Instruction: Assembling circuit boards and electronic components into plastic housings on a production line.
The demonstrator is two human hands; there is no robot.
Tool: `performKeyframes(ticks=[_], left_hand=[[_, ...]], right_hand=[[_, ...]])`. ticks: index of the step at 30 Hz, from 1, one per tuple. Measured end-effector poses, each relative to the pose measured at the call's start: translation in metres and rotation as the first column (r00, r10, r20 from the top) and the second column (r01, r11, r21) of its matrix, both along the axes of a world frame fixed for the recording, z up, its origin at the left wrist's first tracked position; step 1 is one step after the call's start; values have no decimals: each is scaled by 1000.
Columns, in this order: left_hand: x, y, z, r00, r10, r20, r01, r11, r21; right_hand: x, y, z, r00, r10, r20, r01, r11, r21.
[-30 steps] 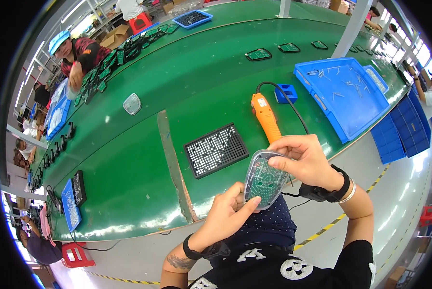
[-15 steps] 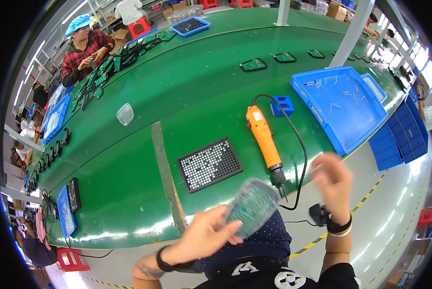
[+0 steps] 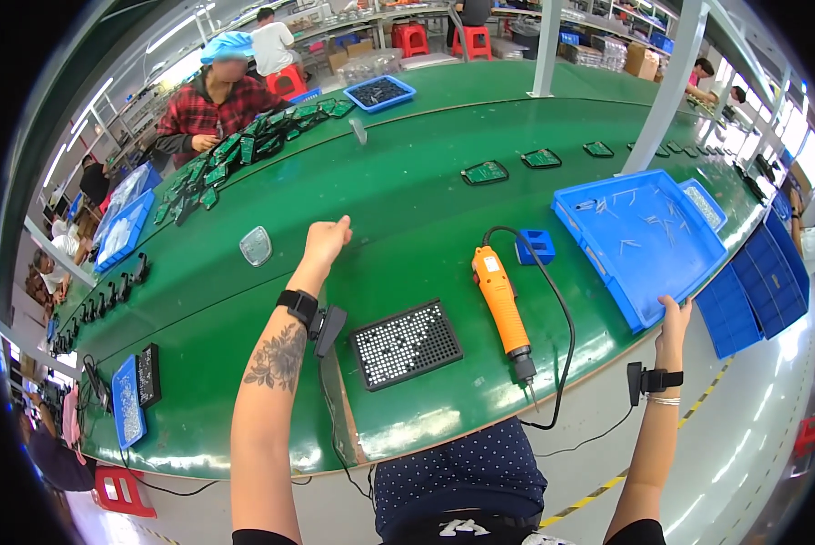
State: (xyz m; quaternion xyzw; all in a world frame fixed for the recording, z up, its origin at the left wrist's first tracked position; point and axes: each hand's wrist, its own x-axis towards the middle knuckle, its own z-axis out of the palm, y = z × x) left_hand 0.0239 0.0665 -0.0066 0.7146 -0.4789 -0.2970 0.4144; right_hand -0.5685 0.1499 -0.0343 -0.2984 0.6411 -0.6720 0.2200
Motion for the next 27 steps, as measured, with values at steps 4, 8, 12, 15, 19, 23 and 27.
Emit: performKeyframes(ticks=[4, 8, 12, 15, 19, 23, 27], left_hand=[[4, 7, 3, 992, -24, 127, 24, 1000, 0], [27, -16, -1, 906, -145, 397, 120, 989, 86], [34, -53, -14, 936, -9, 352, 7, 1000, 8], [11, -47, 33, 824, 39, 565, -28, 999, -29], [12, -76, 47, 730, -12, 683, -93, 989, 117], [62, -154, 12, 674, -120, 729, -62, 974, 217], [58, -226, 6, 691, -8, 723, -230, 945, 230]], right_hand=[[6, -3, -5, 995, -43, 86, 47, 997, -55], [21, -9, -2, 986, -51, 156, 74, 987, -141], [-8, 1, -7, 997, -27, 75, 36, 993, -111], [-15, 21, 14, 993, -26, 118, 40, 993, -115], [-15, 52, 41, 991, -30, 133, 32, 999, -10], [-30, 79, 38, 914, 202, 352, -171, 978, -118], [-11, 85, 53, 937, 90, 337, -92, 996, -11]])
